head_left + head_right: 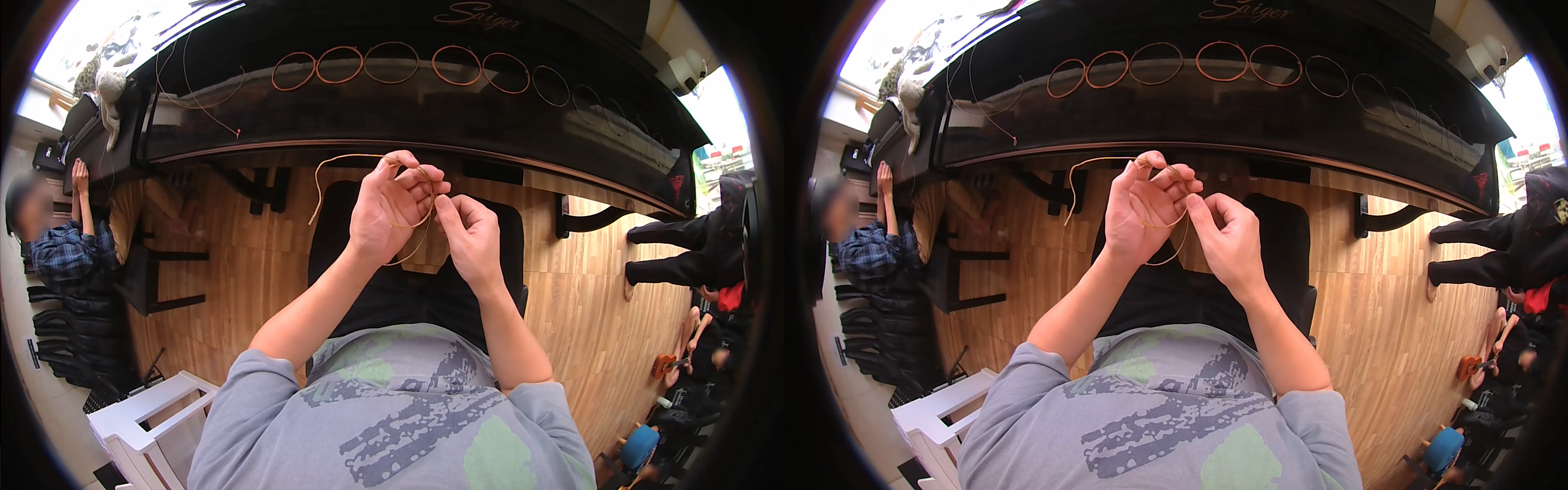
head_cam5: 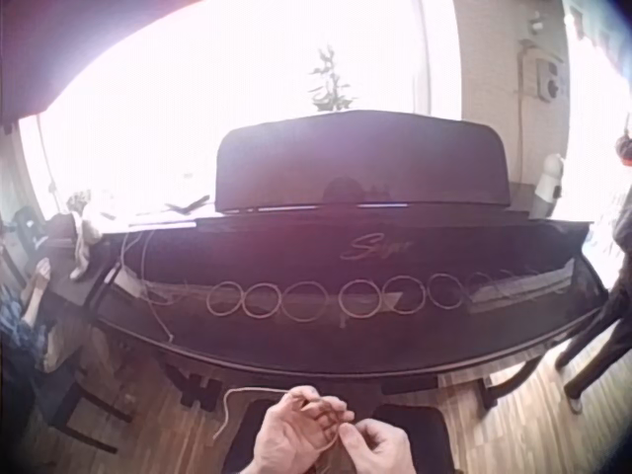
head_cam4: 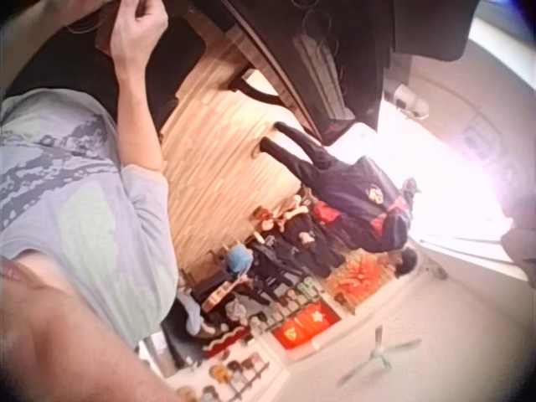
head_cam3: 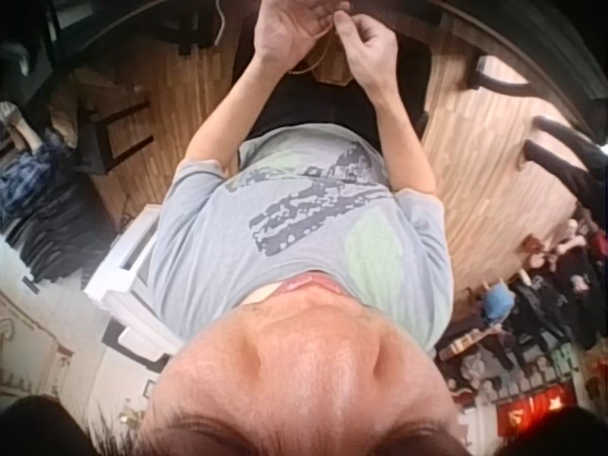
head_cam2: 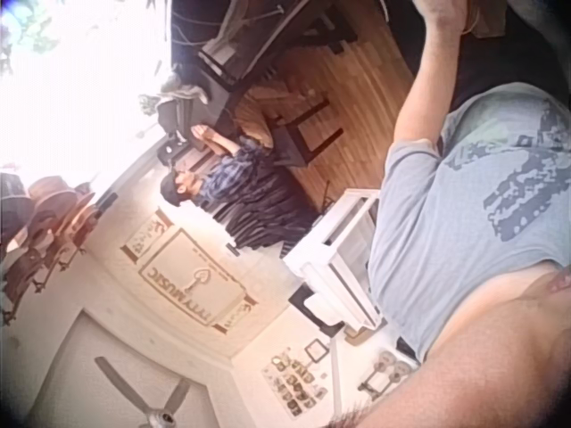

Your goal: The person bends and twists copper wire by hand to form circular loops. They place each completed loop on the surface of a black piano and continue shaping additional loops from the same wire.

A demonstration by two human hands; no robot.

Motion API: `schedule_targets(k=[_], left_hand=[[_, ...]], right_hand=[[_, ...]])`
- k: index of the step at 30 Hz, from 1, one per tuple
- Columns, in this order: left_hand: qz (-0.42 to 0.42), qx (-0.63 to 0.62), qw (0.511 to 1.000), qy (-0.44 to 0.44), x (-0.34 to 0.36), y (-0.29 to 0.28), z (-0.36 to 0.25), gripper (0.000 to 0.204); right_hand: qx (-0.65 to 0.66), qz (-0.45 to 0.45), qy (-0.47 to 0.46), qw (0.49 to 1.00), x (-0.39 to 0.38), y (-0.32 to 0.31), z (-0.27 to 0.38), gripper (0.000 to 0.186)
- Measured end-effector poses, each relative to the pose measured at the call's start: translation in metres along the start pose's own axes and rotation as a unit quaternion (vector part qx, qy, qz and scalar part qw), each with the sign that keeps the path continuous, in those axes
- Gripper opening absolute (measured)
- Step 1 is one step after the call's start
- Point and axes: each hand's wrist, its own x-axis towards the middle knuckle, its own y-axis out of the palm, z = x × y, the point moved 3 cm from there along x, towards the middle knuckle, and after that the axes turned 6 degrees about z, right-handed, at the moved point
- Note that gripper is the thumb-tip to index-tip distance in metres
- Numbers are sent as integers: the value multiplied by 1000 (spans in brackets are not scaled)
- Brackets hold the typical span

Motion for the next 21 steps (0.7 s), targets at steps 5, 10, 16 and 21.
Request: schedule_targets(k=[5,10,16,21], left_hand=[[19,-28,999,32,1,0,2,30],[-2,9,997,77,-1,4,0,31],[21,51,993,107,1,5,0,30],[4,101,988,117,-2,4,1,29]], right_hand=[[132,30,40,990,12,9,-3,34],[173,27,47,983,17,18,-5,30],[110,-20,-43,993,23,15,4,16],[206,59,33,976,23,16,8,15]])
